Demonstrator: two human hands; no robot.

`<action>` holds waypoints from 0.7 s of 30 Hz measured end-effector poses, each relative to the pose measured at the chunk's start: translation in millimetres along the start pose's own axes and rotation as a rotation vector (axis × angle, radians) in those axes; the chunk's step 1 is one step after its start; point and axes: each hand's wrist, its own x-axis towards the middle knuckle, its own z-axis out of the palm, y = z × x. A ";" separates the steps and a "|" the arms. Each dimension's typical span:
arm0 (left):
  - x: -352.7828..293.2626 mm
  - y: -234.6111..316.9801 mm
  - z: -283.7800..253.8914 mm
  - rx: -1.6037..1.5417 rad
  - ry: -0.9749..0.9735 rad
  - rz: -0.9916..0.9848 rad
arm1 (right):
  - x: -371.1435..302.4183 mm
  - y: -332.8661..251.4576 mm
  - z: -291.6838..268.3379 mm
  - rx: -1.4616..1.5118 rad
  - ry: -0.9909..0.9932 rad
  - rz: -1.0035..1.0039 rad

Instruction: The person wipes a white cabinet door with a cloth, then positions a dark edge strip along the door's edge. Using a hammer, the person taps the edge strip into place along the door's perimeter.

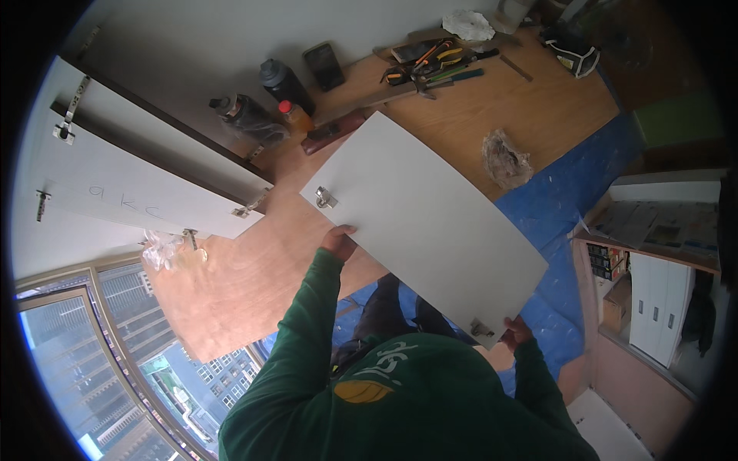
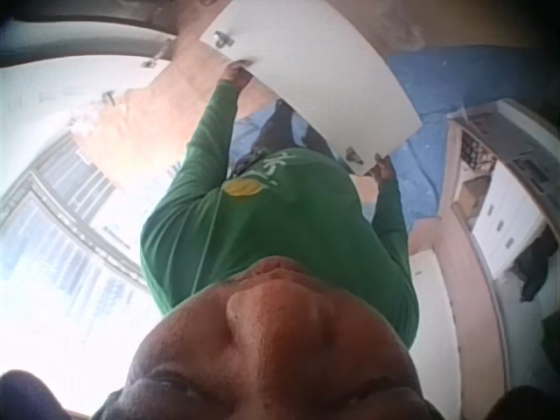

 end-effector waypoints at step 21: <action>-10.2 115.8 57.6 1.288 0.122 -0.681 | 24.9 59.8 35.8 -0.024 0.393 0.119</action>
